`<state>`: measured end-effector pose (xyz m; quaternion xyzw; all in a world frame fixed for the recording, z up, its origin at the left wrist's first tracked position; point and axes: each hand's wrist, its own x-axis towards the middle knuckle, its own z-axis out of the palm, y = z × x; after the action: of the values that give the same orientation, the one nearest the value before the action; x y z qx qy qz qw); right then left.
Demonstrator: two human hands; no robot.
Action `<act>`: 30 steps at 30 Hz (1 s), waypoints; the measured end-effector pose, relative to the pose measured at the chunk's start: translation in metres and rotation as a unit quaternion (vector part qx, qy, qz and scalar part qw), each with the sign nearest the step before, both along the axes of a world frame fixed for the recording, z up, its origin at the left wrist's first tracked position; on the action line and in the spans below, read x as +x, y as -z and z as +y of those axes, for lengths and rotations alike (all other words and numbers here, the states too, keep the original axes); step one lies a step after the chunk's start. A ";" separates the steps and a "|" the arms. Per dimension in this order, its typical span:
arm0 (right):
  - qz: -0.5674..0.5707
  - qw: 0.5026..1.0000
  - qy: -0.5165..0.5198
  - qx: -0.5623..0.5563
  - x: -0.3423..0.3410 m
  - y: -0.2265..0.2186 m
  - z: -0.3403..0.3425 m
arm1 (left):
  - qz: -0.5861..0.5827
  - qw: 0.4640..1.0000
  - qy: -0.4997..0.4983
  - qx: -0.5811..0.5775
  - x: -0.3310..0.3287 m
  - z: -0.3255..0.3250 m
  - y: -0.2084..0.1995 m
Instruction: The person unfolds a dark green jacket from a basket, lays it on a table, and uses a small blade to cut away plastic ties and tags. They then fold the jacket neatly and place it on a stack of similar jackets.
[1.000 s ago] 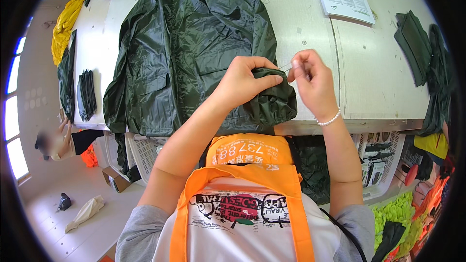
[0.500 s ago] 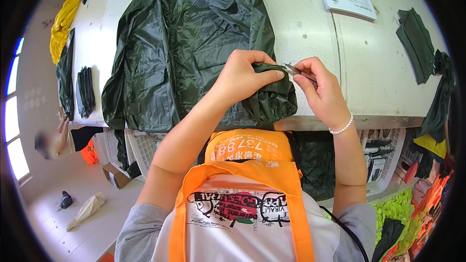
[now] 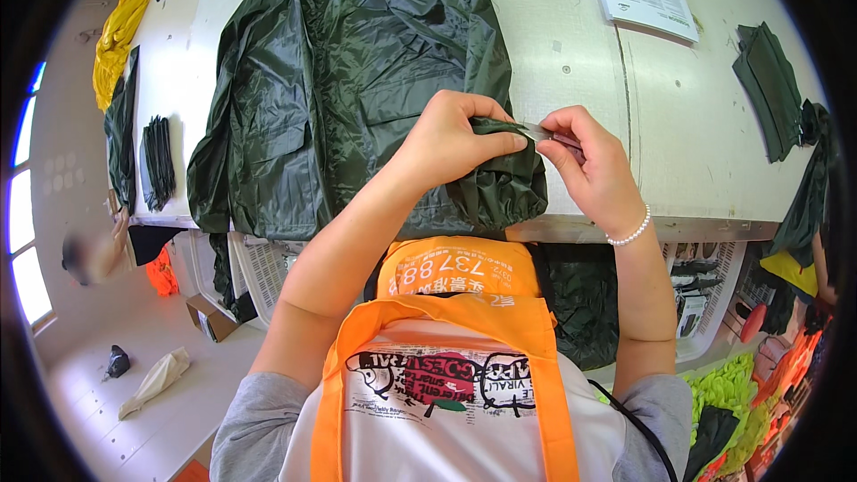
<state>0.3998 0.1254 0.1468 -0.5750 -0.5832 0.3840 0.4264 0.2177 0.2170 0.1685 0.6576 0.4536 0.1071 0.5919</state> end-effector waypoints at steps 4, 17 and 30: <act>-0.010 1.000 -0.003 0.021 -0.002 0.003 0.002 | 0.021 1.000 0.010 0.014 0.002 -0.001 0.000; 0.166 0.981 0.099 -0.019 0.004 0.023 0.006 | -0.014 1.000 -0.002 -0.013 0.000 -0.001 -0.001; 0.102 0.915 0.324 0.219 0.004 0.063 0.061 | -0.010 0.988 0.018 0.156 0.023 -0.051 0.008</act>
<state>0.4043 0.1865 0.0842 -0.5823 -0.3880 0.1444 0.6997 0.2404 0.1664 0.1606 0.7485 0.4136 0.1725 0.4888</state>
